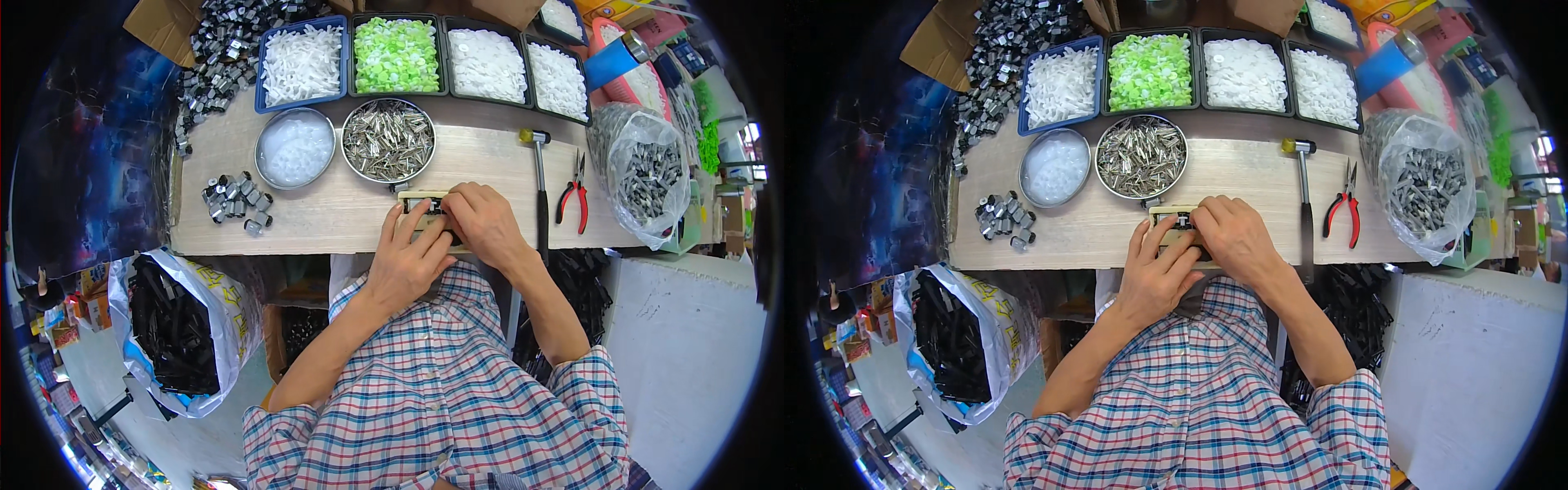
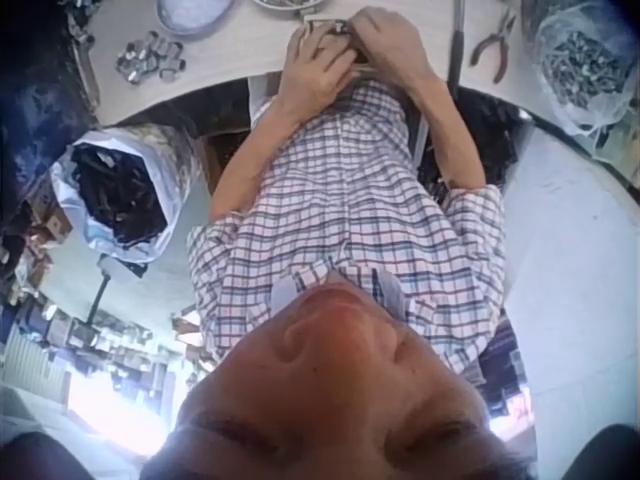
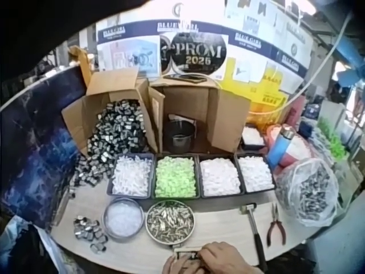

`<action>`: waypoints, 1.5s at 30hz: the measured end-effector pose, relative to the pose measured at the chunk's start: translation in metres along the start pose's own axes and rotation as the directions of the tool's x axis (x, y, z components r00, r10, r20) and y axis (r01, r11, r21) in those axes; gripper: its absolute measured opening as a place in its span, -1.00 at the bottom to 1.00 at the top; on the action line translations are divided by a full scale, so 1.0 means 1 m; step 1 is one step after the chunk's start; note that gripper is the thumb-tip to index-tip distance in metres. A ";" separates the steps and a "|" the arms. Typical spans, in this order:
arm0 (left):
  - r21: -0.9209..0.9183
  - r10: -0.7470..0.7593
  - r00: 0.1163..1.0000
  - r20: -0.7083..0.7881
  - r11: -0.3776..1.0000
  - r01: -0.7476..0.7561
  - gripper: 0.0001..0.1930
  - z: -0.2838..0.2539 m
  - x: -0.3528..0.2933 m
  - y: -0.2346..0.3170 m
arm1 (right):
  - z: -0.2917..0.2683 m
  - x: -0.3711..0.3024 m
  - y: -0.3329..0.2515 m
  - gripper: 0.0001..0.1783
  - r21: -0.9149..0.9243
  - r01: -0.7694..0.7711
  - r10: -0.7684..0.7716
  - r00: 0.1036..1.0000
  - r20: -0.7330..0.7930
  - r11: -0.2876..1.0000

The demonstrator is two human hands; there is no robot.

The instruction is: Assembling small electronic or mechanical hardware components on a base using tools.

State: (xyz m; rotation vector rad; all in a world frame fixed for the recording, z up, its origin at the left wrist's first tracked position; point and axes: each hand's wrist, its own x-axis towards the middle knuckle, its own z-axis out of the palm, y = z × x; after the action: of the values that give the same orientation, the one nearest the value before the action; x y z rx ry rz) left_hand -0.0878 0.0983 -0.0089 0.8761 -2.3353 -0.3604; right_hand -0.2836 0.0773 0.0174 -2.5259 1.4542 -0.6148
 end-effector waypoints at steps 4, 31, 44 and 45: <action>0.029 -0.010 0.999 0.032 1.000 0.009 -0.67 0.004 -0.002 -0.001 | 0.004 -0.001 0.002 -0.74 0.032 0.007 -0.007 1.000 -0.002 0.999; 0.228 -0.173 0.952 -0.251 0.946 0.232 -0.75 0.012 0.082 -0.075 | -0.037 0.122 0.155 -0.74 -0.118 -0.154 0.090 0.899 -0.429 0.981; 0.300 -0.102 0.973 -0.209 0.940 0.163 -0.82 0.015 0.080 -0.084 | -0.007 0.035 0.032 -0.85 0.697 -0.340 0.589 0.795 -0.144 0.631; 0.318 -0.079 0.977 -0.197 0.938 0.140 -0.82 0.014 0.080 -0.084 | -0.005 0.027 0.024 -0.88 0.730 -0.349 0.604 0.790 -0.108 0.587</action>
State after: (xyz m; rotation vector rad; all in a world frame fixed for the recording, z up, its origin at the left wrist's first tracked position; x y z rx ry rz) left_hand -0.1022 -0.0169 -0.0204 1.1514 -2.2142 0.0721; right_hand -0.2927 0.0423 0.0206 -1.3989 1.5420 -1.2503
